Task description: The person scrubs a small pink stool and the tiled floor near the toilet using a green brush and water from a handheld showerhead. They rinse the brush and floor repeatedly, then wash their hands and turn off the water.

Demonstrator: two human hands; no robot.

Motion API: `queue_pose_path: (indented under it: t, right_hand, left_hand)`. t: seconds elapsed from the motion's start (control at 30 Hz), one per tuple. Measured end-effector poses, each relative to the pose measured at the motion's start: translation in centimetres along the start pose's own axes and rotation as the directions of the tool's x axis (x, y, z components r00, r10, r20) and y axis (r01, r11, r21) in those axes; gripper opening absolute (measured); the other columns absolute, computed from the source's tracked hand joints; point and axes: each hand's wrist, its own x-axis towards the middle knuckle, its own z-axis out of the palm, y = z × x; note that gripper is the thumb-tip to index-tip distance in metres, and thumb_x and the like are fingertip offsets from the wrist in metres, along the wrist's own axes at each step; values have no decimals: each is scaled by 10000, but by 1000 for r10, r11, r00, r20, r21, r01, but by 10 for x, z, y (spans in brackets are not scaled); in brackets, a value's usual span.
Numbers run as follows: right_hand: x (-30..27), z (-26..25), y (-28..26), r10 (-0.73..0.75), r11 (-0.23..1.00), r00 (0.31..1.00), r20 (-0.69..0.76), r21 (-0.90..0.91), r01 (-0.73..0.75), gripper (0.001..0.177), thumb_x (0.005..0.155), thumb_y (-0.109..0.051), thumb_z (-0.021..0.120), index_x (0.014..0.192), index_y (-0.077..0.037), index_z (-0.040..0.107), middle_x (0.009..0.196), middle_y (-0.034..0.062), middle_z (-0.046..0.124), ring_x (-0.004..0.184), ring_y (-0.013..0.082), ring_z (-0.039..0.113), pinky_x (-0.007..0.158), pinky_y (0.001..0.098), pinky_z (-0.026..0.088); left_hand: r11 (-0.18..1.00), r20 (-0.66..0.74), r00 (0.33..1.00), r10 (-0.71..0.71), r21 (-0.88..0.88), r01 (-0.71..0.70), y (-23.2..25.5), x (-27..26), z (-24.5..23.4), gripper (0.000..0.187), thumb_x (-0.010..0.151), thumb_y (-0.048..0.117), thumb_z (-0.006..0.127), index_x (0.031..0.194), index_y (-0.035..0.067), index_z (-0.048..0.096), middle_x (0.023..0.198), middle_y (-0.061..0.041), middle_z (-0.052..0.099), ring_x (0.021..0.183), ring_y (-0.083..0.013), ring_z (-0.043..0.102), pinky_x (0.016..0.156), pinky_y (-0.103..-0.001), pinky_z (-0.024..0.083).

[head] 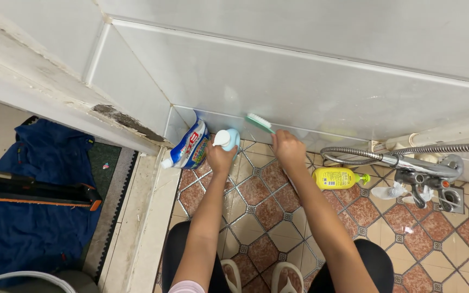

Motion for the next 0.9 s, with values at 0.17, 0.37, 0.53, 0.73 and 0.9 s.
queue_pose_path:
  t: [0.17, 0.37, 0.53, 0.73, 0.9]
  right_hand:
    - [-4, -16, 44, -41, 978, 999, 33, -205, 47, 227, 946, -319, 689, 828, -127, 664, 767, 56, 690, 677, 270, 687, 559, 435, 529]
    - [-7, 77, 65, -111, 957, 971, 214, -242, 163, 130, 907, -231, 633, 885, -143, 726, 825, 64, 724, 730, 251, 714, 568, 423, 556]
    - [-41, 78, 95, 53, 916, 934, 352, -390, 95, 132, 865, -188, 588, 936, -140, 689, 832, 74, 714, 684, 251, 725, 530, 412, 584]
    - [-35, 64, 91, -86, 978, 981, 174, -173, 117, 120, 949, -228, 603, 905, -122, 639, 792, 84, 681, 684, 274, 722, 521, 425, 567]
    - [-50, 123, 89, -26, 956, 948, 318, -268, 116, 140, 859, -233, 603, 927, -120, 650, 822, 92, 693, 707, 280, 729, 549, 430, 585]
  left_hand:
    - [999, 24, 1000, 20, -34, -19, 1, -11, 4, 711, 613, 356, 931, 1206, 41, 694, 1200, -162, 635, 1148, -396, 591, 920, -486, 542]
    - [990, 27, 995, 101, -97, -97, 15, -27, 3, 933, 589, 327, 968, 1352, -18, 558, 1319, -213, 554, 1229, -411, 542, 1050, -509, 456]
    - [990, -38, 994, 103, -95, -106, 20, -36, -7, 1067, 611, 281, 966, 1450, -60, 403, 1442, -286, 426, 1332, -466, 431, 1118, -563, 334]
    - [981, -127, 992, -8, -193, -17, 53, -78, -6, 962, 782, 215, 867, 1499, -76, 296, 1481, -304, 352, 1386, -494, 393, 1166, -559, 318]
    - [968, 4, 996, -89, -236, 87, 65, -101, 7, 883, 873, 221, 789, 1524, -54, 259, 1494, -324, 316, 1366, -493, 403, 1158, -553, 342]
